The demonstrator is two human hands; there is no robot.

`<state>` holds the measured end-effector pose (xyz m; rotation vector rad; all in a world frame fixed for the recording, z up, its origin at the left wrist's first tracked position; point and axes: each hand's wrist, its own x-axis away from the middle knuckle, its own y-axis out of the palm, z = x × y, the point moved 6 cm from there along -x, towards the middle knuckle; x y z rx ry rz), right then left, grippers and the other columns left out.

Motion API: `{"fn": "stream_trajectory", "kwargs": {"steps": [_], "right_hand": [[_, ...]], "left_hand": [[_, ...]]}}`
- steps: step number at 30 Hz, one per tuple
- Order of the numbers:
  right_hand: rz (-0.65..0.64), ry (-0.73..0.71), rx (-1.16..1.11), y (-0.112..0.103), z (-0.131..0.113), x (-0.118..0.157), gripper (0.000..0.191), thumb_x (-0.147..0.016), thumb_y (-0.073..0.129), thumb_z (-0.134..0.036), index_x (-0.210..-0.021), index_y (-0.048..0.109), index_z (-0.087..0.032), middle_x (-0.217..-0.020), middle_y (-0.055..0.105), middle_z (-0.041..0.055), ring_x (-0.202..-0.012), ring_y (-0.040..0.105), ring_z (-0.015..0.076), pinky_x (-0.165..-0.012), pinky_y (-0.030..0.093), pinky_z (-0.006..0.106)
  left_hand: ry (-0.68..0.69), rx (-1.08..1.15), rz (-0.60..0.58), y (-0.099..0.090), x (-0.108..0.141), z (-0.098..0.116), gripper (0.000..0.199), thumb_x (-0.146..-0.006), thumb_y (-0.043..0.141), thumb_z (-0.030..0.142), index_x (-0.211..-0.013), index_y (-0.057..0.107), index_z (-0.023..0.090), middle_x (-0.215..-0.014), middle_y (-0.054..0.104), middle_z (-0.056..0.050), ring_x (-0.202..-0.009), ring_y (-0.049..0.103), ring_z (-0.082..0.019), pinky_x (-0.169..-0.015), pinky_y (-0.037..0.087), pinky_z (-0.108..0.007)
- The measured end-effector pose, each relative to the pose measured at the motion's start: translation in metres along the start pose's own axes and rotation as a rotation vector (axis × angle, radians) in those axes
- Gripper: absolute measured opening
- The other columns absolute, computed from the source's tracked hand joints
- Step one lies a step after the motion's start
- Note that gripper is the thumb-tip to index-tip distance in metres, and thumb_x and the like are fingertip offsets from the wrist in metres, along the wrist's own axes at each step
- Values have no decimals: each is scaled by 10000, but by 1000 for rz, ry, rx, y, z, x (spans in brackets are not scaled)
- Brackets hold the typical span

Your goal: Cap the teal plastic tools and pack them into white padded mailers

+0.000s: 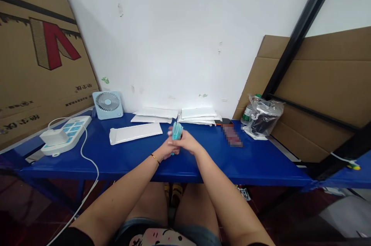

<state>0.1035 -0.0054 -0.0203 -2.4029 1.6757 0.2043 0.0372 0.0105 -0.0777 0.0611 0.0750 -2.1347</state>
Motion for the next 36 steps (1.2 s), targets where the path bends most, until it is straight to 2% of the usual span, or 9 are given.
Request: {"fn": "stream_trajectory", "kwargs": {"steps": [3,6,9,12,15,21,27,33,36], "right_hand": [[-33,87,-114,13,10,14,347,-666,735,-405,-891,670,-148,-948,672,94,-868,624,228,-810,485,375],[84,11,-284,5,2,21,266,-693,714,-419,-739,622,-173,-779,661,48,-738,622,188,-716,511,339],[293,-101,-407,-24,-2,24,233,-749,679,-399,-731,549,-206,-559,541,-44,-505,523,112,-605,504,301],[446,-103,-327,-49,13,24,238,-713,726,-352,-769,543,-209,-464,432,-88,-384,375,69,-447,421,229],[488,-40,-271,-58,34,25,267,-674,755,-344,-770,552,-200,-431,380,-95,-352,314,58,-347,285,192],[497,-80,-426,-72,38,28,216,-740,701,-348,-764,547,-198,-420,334,-105,-318,239,29,-323,192,169],[482,-82,-556,-78,38,31,204,-758,677,-338,-752,533,-194,-421,322,-112,-307,206,26,-313,192,166],[431,-45,-569,-76,42,28,202,-757,676,-334,-742,530,-196,-419,318,-111,-307,197,23,-313,189,163],[411,-35,-562,-76,41,27,198,-754,677,-335,-746,531,-201,-420,315,-111,-310,199,24,-314,192,162]], "left_hand": [[-22,-102,-205,19,17,7,409,-658,705,385,-947,499,182,-496,400,107,-425,405,-69,-462,378,-211],[175,-440,-211,0,29,33,560,-581,760,413,-1046,545,186,-841,626,-16,-765,598,-164,-703,486,-285],[228,-832,27,-61,34,52,657,-607,734,470,-1168,545,186,-1197,571,-100,-1087,538,-255,-939,418,-348],[26,-1199,345,-133,39,53,775,-662,674,509,-1313,441,160,-1400,393,-177,-1285,346,-346,-1041,293,-456],[-187,-1397,252,-160,38,35,774,-725,604,517,-1369,378,153,-1414,371,-201,-1271,361,-385,-978,348,-479],[-149,-1492,85,-149,35,30,414,-857,397,208,-1236,553,154,-1076,644,-169,-1004,599,-283,-894,412,-383],[-28,-1381,52,-129,63,40,671,-774,517,561,-1350,447,224,-1134,626,-138,-1013,588,-303,-880,427,-385],[54,-1082,28,-111,82,40,547,-814,451,596,-1280,501,313,-1024,625,-49,-992,573,-221,-896,425,-341],[-40,-1138,174,-110,67,37,563,-781,457,650,-1251,518,347,-1195,546,-76,-1193,429,-310,-990,323,-505]]}}
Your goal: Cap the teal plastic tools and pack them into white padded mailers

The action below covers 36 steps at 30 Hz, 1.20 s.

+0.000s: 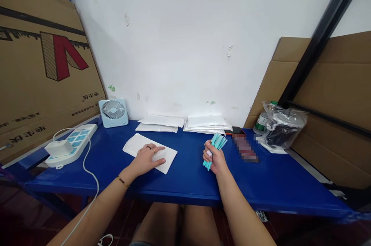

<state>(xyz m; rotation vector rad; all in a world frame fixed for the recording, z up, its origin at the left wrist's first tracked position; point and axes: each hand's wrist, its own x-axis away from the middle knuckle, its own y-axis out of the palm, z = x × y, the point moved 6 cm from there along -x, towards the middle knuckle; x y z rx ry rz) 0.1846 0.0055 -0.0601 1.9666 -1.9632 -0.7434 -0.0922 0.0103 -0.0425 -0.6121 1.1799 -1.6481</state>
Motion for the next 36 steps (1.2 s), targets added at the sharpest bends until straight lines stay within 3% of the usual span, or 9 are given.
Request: {"fn": "stream_trajectory", "kwargs": {"steps": [4,8,10,14,17,22,24,28,36], "right_hand": [[-18,-1,-7,1,-3,1,180,-766,665,-326,-744,535,-204,-421,309,-109,-314,190,28,-320,190,169],[-18,-12,-17,2,-6,3,182,-768,663,-327,-739,533,-203,-430,300,-109,-316,185,30,-323,184,175],[-22,-20,-19,3,-7,5,174,-772,660,-323,-750,535,-205,-434,301,-108,-318,187,32,-327,184,177],[-24,-29,-8,7,-10,8,170,-770,664,-319,-763,534,-209,-446,309,-107,-324,200,33,-336,191,177],[-19,-37,6,8,-10,9,181,-760,672,-324,-755,532,-209,-438,295,-111,-323,200,35,-336,195,178],[-35,-28,42,10,-8,11,182,-765,668,-331,-755,538,-204,-432,312,-106,-326,208,37,-340,193,177],[-43,-23,51,10,-6,11,180,-768,666,-331,-756,541,-201,-436,325,-103,-327,214,35,-341,197,176],[-45,-31,38,9,-5,11,170,-780,657,-329,-764,546,-201,-435,323,-104,-325,214,34,-343,193,178],[116,-106,-244,30,-14,-3,295,-767,656,-357,-613,457,-204,-482,423,-66,-473,473,95,-530,448,258]], "left_hand": [[-142,-69,28,14,-15,10,519,-732,500,683,-1083,615,319,-1316,455,-93,-1304,229,-418,-958,101,-725],[157,108,-137,22,-8,33,438,-835,431,587,-722,624,210,-1098,576,-51,-1169,462,-265,-1076,129,-566],[215,120,-119,14,-2,32,371,-791,515,578,-803,633,226,-1205,538,-56,-1237,411,-273,-1098,150,-504],[-258,-126,33,-2,-1,-5,917,-591,624,691,-1356,364,256,-1505,155,-177,-1346,55,-493,-954,144,-726],[-467,-191,-57,1,0,-19,1179,-543,661,662,-1464,83,208,-1510,21,-247,-1317,72,-551,-884,227,-741],[27,-64,-315,6,-2,13,1251,-488,753,264,-1460,-32,310,-1541,-22,-130,-1317,325,-359,-1003,360,-412],[115,-81,-378,6,0,19,1259,-463,765,253,-1452,-5,360,-1547,-8,-85,-1357,244,-355,-1058,281,-443],[-129,-167,-289,8,-7,5,1274,-446,760,534,-1465,43,268,-1522,100,-189,-1367,51,-454,-1024,145,-632],[-131,-179,-102,18,-24,18,940,-501,711,371,-1345,365,145,-1211,512,-188,-1124,493,-350,-895,403,-389]]}}
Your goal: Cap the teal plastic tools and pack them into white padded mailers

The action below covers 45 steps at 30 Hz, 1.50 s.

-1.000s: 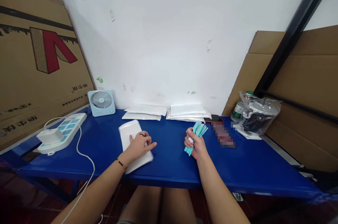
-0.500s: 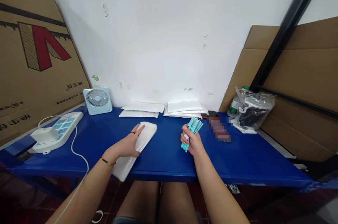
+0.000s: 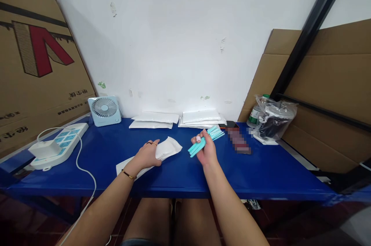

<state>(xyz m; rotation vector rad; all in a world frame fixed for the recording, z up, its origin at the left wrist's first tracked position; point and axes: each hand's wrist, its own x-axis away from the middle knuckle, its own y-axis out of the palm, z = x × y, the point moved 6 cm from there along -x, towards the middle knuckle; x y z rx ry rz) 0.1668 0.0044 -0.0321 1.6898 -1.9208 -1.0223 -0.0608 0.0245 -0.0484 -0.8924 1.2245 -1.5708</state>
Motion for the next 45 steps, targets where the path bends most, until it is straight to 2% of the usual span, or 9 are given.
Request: {"fn": "stream_trajectory", "kwargs": {"steps": [4,8,12,24,30,34,37,40,45], "right_hand": [[89,5,-70,7,13,-9,317,-751,649,-421,-630,443,-212,-579,539,-37,-728,623,162,-712,500,318],[248,-77,-159,-13,19,-16,287,-753,642,-393,-650,441,-216,-582,543,-64,-678,620,128,-778,505,305],[331,-91,-213,-30,19,-20,254,-771,628,-361,-660,447,-221,-586,562,-68,-670,627,127,-769,517,298],[254,38,-142,-30,24,-22,274,-763,628,-423,-675,460,-226,-683,638,-47,-705,651,175,-734,516,369],[67,-118,-22,-4,7,-7,303,-786,608,-459,-644,489,-221,-609,590,-42,-736,628,156,-822,468,331],[-23,-133,62,19,-3,5,310,-780,612,-471,-639,502,-217,-613,597,-21,-739,626,183,-772,472,346],[-33,-166,66,30,-11,10,310,-811,575,-478,-656,509,-218,-624,601,-17,-733,626,184,-719,479,335],[-38,-199,111,36,-15,14,294,-815,575,-465,-667,519,-217,-646,620,-7,-767,631,192,-705,478,326],[43,-266,151,30,-20,19,289,-790,604,-459,-655,531,-214,-638,618,-17,-783,639,197,-829,464,368]], "left_hand": [[127,31,30,-4,0,27,634,-542,667,285,-1150,511,197,-1071,543,-106,-990,565,-282,-797,442,-337],[230,91,111,-12,3,47,550,-596,613,228,-1133,493,218,-1045,537,-73,-1032,537,-271,-824,426,-344],[282,198,127,-11,2,52,562,-594,607,203,-1141,478,218,-1076,512,-71,-1037,523,-269,-837,414,-345],[404,444,111,-9,-8,54,637,-583,646,198,-1189,450,206,-1078,463,-72,-976,503,-253,-860,414,-371],[396,516,157,-7,-12,54,618,-577,660,180,-1161,463,223,-1064,451,-58,-970,504,-240,-854,422,-369],[415,463,159,-8,-8,57,689,-544,716,248,-1182,454,244,-1095,454,-59,-1011,497,-261,-886,403,-399],[435,334,181,-8,-4,63,855,-477,767,285,-1254,411,279,-1151,456,-66,-1110,450,-309,-950,342,-448],[420,289,202,-4,-4,64,794,-530,695,188,-1264,404,269,-1160,478,-73,-1116,457,-298,-956,338,-432],[416,364,279,-9,-5,61,810,-530,614,100,-1288,369,244,-1148,463,-77,-1100,461,-279,-950,364,-409]]}}
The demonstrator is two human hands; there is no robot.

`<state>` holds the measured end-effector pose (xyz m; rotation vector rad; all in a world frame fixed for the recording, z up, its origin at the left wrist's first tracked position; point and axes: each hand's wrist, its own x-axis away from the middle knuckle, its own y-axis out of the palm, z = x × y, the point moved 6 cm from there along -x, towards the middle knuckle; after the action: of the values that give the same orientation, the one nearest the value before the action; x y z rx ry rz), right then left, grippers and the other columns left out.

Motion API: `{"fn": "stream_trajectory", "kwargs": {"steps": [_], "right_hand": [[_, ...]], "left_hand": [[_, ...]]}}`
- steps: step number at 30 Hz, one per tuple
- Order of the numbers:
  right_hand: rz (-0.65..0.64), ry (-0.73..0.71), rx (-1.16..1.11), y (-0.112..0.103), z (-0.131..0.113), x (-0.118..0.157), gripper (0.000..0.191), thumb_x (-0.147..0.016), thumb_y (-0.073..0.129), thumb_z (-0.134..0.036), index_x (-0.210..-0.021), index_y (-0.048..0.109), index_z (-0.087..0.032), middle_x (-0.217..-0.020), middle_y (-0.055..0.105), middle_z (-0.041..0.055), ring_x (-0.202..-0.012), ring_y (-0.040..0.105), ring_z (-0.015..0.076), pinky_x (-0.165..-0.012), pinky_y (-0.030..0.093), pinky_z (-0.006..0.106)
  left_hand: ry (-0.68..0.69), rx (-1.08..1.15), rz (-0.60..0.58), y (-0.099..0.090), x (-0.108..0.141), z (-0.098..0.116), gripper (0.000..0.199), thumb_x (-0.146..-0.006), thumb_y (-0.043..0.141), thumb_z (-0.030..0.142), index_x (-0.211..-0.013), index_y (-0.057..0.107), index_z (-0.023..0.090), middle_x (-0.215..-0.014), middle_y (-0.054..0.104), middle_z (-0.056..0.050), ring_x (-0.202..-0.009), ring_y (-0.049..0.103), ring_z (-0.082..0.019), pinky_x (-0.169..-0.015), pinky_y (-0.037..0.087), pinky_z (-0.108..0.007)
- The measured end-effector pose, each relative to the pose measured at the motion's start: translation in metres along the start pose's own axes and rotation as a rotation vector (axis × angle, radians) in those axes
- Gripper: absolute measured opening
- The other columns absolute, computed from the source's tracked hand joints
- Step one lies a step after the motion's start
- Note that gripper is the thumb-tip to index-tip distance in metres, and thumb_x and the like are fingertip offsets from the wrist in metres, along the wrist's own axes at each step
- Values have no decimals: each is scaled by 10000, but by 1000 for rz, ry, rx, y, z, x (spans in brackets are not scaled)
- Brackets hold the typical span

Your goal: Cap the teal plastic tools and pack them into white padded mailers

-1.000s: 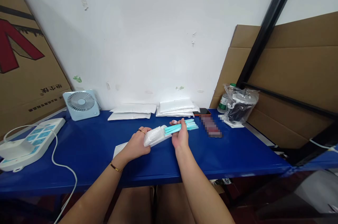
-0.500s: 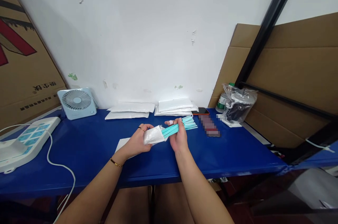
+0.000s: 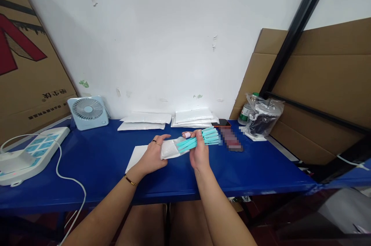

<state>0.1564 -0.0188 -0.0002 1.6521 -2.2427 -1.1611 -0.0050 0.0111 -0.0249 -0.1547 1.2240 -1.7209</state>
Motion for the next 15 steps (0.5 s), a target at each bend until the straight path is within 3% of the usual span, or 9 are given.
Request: {"fn": "stream_trajectory", "kwargs": {"steps": [3,8,12,15], "right_hand": [[58,23,-27,-7,1,-4,300,-778,611,-471,-652,523,-213,-623,606,-26,-774,641,189,-810,471,355],[110,86,-51,-8,9,-4,325,-762,615,-506,-666,509,-214,-636,611,-22,-783,645,200,-751,490,342],[-24,112,163,12,12,3,291,-766,627,-486,-739,594,-198,-832,680,41,-854,634,218,-783,482,343],[-196,152,435,38,1,-4,302,-704,708,-433,-880,647,-196,-899,681,41,-867,617,211,-767,471,311]], "left_hand": [[19,39,54,-7,1,3,822,-535,582,84,-1304,346,249,-1143,438,-75,-1117,435,-265,-968,354,-407],[37,41,47,-7,2,9,829,-515,584,82,-1294,363,260,-1146,411,-73,-1133,394,-274,-994,315,-434],[33,128,60,-4,-1,11,811,-531,579,90,-1296,361,249,-1149,420,-78,-1125,398,-277,-969,338,-422],[9,293,92,-5,-8,8,781,-542,565,87,-1282,364,235,-1198,421,-81,-1153,391,-283,-982,332,-425]]}}
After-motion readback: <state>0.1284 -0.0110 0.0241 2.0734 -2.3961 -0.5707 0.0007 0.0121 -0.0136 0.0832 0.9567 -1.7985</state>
